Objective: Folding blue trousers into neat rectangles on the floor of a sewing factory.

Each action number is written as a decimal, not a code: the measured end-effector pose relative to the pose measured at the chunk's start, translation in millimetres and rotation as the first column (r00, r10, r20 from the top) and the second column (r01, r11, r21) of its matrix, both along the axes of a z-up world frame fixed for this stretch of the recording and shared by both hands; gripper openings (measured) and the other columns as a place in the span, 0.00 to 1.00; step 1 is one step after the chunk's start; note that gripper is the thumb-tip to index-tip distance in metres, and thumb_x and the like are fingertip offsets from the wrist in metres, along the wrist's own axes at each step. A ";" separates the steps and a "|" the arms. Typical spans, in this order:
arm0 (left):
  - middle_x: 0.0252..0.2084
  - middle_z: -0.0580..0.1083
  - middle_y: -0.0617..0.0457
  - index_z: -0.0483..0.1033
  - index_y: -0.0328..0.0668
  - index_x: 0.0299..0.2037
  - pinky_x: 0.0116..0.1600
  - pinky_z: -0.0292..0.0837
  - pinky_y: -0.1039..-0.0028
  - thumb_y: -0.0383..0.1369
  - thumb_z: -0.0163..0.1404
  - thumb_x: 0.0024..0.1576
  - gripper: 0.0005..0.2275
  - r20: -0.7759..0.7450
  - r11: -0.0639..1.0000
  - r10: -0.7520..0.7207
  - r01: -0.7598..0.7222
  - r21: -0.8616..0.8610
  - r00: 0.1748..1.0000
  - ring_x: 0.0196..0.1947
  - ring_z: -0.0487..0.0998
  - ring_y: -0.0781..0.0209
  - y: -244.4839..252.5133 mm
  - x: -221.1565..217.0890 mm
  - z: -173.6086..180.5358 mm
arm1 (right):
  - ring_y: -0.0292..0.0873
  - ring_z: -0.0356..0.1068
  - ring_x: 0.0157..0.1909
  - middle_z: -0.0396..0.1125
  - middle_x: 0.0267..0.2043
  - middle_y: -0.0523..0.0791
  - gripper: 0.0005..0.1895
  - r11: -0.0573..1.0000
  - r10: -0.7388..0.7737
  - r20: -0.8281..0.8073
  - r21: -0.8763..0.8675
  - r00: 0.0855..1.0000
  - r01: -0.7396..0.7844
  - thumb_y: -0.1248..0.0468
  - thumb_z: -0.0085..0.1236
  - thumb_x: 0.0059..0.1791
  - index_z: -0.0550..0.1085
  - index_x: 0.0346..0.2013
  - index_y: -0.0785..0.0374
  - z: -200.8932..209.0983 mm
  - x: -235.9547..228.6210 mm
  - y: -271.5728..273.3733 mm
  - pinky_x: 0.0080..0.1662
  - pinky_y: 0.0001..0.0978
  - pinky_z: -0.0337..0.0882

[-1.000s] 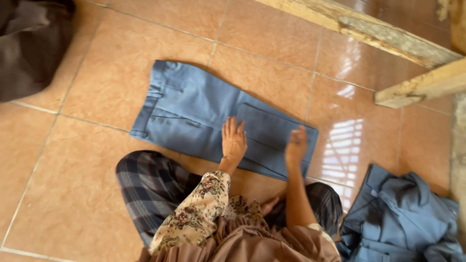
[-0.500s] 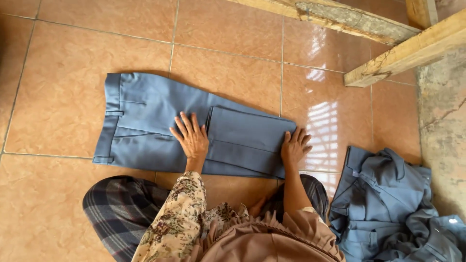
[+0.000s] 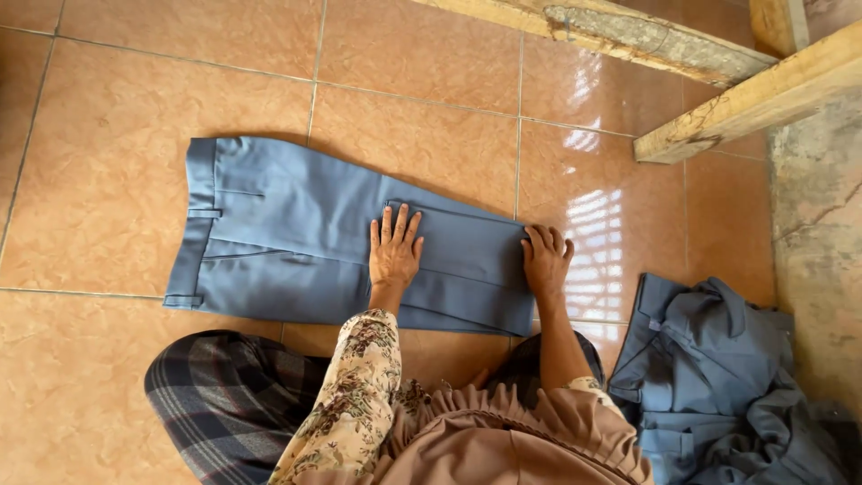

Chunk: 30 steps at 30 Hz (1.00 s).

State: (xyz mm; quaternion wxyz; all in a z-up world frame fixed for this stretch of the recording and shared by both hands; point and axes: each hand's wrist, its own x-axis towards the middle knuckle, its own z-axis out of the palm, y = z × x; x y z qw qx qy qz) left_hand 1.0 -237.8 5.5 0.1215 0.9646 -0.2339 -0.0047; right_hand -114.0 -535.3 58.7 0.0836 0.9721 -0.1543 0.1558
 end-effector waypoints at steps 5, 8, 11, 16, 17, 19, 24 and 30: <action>0.80 0.43 0.59 0.46 0.65 0.76 0.77 0.35 0.48 0.48 0.28 0.69 0.24 0.003 1.000 0.016 -0.016 -0.012 1.000 0.79 0.41 0.48 -0.4 -0.4 -1.7 | 0.40 0.63 0.55 0.68 0.38 0.31 0.16 0.962 0.248 -0.090 -0.095 0.965 -0.256 0.46 0.67 0.42 0.78 0.43 0.36 -14.8 17.7 -48.3 0.66 0.51 0.58; 0.80 0.43 0.59 0.46 0.66 0.77 0.77 0.35 0.48 0.48 0.28 0.69 0.24 0.010 1.000 0.025 -0.024 -0.008 1.000 0.79 0.40 0.48 -0.8 -0.7 -3.5 | 0.39 0.61 0.54 0.66 0.36 0.32 0.19 0.968 0.245 -0.230 0.002 0.942 -0.251 0.41 0.66 0.40 0.79 0.43 0.37 -0.9 27.1 -48.5 0.67 0.53 0.54; 0.80 0.44 0.59 0.46 0.65 0.76 0.77 0.36 0.48 0.47 0.30 0.69 0.24 0.021 0.999 0.027 -0.027 -0.023 0.999 0.78 0.41 0.48 -1.4 0.0 -5.1 | 0.40 0.60 0.56 0.68 0.40 0.33 0.26 0.989 0.136 -0.427 0.003 0.894 -0.148 0.31 0.63 0.38 0.80 0.42 0.38 0.1 29.8 -62.0 0.67 0.56 0.52; 0.80 0.44 0.59 0.47 0.66 0.76 0.77 0.37 0.48 0.46 0.30 0.69 0.24 0.036 0.999 0.030 -0.029 -0.025 0.999 0.78 0.41 0.48 -2.2 1.2 -6.2 | 0.49 0.67 0.58 0.72 0.46 0.42 0.30 0.974 0.027 -0.440 0.214 0.898 0.075 0.28 0.55 0.44 0.83 0.38 0.46 74.9 27.8 -63.5 0.65 0.58 0.58; 0.80 0.44 0.60 0.46 0.67 0.76 0.77 0.36 0.48 0.46 0.30 0.69 0.24 0.034 1.000 0.028 -0.028 -0.015 0.999 0.78 0.41 0.48 -1.5 -1.0 -8.5 | 0.52 0.68 0.59 0.73 0.49 0.44 0.30 0.921 -0.033 -0.468 0.330 0.883 0.209 0.28 0.54 0.49 0.83 0.38 0.47 85.6 28.5 -64.6 0.63 0.59 0.59; 0.80 0.43 0.60 0.46 0.67 0.76 0.77 0.37 0.48 0.46 0.30 0.69 0.24 0.025 0.999 0.037 -0.037 -0.018 0.999 0.78 0.41 0.48 -1.7 -1.0 -6.3 | 0.54 0.70 0.57 0.73 0.48 0.44 0.26 0.885 -0.052 -0.460 0.390 0.886 0.254 0.31 0.56 0.48 0.82 0.42 0.45 64.4 27.5 -66.4 0.60 0.60 0.62; 0.80 0.42 0.60 0.44 0.67 0.77 0.78 0.34 0.48 0.47 0.28 0.69 0.24 -0.011 0.998 0.067 -0.066 0.006 0.998 0.79 0.39 0.48 -6.8 2.6 -4.7 | 0.68 0.68 0.59 0.68 0.55 0.60 0.41 0.670 -0.159 -0.333 0.655 0.930 0.349 0.42 0.65 0.44 0.67 0.68 0.52 37.8 5.9 -28.6 0.60 0.61 0.66; 0.79 0.46 0.48 0.46 0.60 0.77 0.77 0.42 0.49 0.51 0.34 0.67 0.28 0.002 0.983 0.145 -0.144 -0.116 0.989 0.78 0.45 0.43 7.9 -17.9 20.2 | 0.67 0.70 0.57 0.72 0.50 0.61 0.42 0.443 -0.345 -0.428 0.710 0.835 0.547 0.36 0.63 0.45 0.67 0.67 0.54 -1.7 -67.8 12.8 0.56 0.61 0.68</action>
